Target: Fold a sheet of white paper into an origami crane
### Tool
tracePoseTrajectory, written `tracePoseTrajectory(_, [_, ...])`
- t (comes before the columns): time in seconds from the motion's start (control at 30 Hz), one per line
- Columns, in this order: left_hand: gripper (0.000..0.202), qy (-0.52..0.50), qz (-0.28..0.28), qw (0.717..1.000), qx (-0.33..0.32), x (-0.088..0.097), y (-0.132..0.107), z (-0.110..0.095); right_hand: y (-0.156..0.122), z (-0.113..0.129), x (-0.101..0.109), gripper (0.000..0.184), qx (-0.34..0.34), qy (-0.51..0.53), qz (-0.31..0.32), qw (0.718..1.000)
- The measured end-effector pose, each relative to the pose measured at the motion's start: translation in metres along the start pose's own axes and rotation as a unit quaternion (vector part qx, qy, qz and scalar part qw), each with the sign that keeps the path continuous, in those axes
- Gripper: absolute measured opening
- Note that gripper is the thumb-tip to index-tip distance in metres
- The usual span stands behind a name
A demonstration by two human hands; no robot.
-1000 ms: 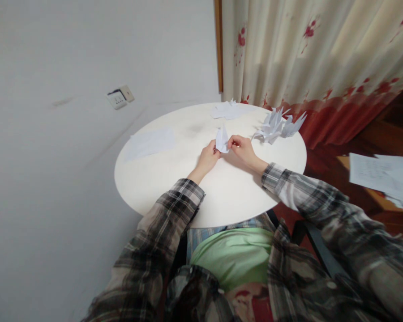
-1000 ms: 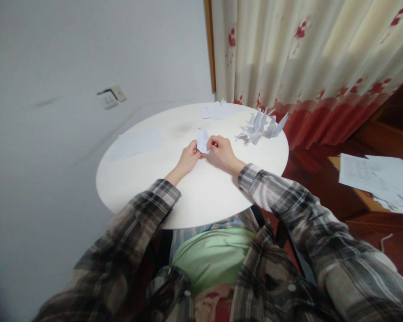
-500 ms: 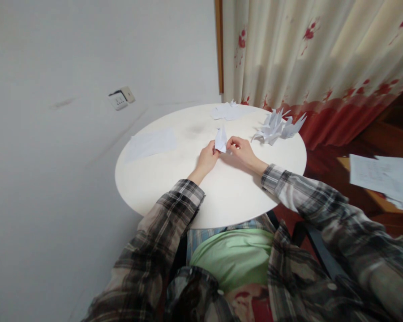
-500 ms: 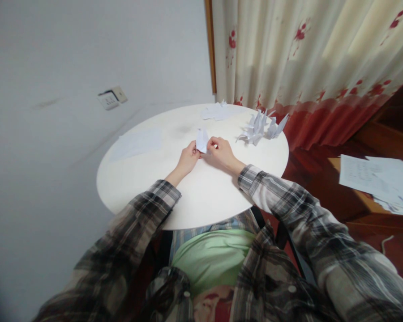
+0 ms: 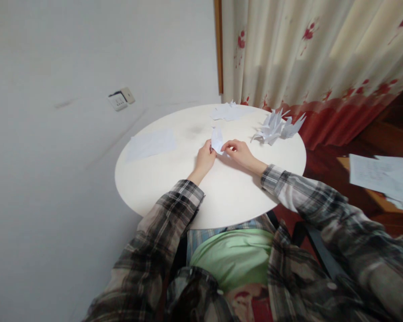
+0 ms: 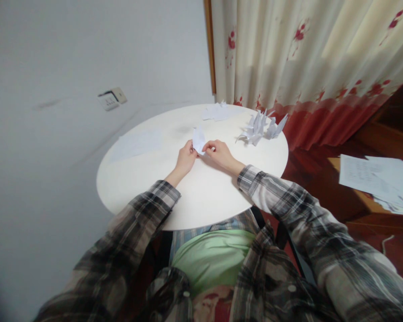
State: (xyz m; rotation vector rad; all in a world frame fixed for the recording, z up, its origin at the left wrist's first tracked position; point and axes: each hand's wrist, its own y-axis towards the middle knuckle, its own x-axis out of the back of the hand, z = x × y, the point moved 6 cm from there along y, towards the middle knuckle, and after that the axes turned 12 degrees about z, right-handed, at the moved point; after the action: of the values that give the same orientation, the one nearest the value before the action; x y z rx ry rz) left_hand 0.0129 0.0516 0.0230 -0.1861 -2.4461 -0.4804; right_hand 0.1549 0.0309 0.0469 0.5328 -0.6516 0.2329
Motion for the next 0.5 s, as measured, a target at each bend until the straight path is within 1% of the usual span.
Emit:
tracePoseTrajectory(0.2, [0.030, -0.021, 0.000, 1.000, 0.003, -0.0009, 0.0014, 0.0021, 0.0000, -0.0006, -0.0013, 0.020, 0.008, -0.013, -0.001, 1.000])
tracePoseTrajectory(0.37, [0.029, -0.027, -0.002, 1.000, 0.004, -0.0018, 0.0023, 0.0044, -0.0016, 0.0030, -0.0008, 0.015, 0.023, 0.003, -0.012, 1.000])
tracePoseTrajectory(0.43, [0.029, -0.030, -0.001, 1.000, 0.001, -0.0021, 0.0022, 0.0042, -0.0017, 0.0039, -0.0004, 0.013, 0.025, 0.024, -0.014, 0.999])
tracePoseTrajectory(0.5, [0.030, -0.032, 0.001, 0.999, -0.003, -0.0021, 0.0015, 0.0027, -0.0009, 0.0026, 0.0003, 0.012, 0.020, 0.073, -0.015, 0.997])
